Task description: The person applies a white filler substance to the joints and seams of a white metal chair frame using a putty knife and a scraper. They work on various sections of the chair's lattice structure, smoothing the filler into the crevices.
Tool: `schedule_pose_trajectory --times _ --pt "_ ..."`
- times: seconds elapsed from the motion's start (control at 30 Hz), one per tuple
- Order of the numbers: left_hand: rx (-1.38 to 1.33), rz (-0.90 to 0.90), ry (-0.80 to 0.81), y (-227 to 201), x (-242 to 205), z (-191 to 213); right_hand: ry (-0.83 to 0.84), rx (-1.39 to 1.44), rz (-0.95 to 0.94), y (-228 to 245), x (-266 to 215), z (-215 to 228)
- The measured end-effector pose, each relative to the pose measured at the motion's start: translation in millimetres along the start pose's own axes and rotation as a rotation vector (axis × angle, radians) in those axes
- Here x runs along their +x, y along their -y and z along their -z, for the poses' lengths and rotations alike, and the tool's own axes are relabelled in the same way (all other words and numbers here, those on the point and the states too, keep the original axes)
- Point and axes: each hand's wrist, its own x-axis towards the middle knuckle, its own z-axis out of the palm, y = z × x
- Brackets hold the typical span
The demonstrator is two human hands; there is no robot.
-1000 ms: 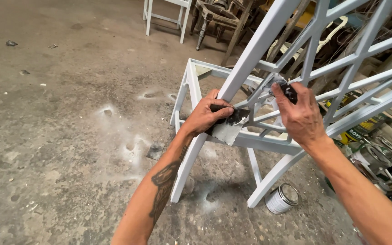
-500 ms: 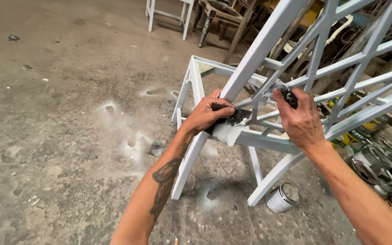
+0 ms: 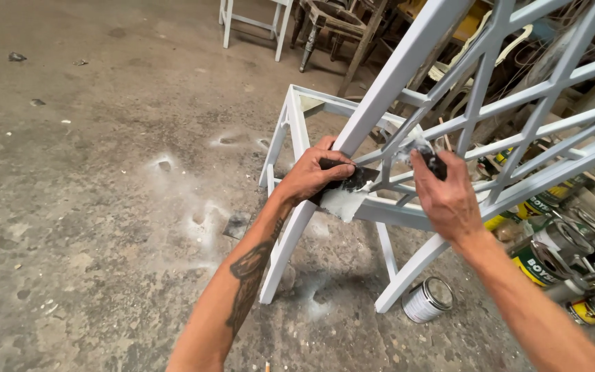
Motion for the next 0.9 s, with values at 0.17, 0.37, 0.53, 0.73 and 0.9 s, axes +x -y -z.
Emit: schedule_pose_trajectory --times 0.17,0.37,0.53,0.73,0.9 --pt "0.031 -0.183 -0.2 -68 -7 -3 0.061 0.84 -0.425 46 8 58" --pt "-0.459 0.145 -0.492 -90 -2 -43 0.057 1.065 -0.326 53 42 82" --pt "-0.603 0.272 -0.528 -129 -16 -60 0.056 0.892 -0.269 51 28 76" --pt "-0.576 0.307 -0.453 -133 -14 -62 0.11 0.687 -0.326 48 10 71" --pt "-0.49 0.24 -0.484 -128 -8 -41 0.21 0.556 -0.523 48 40 71"
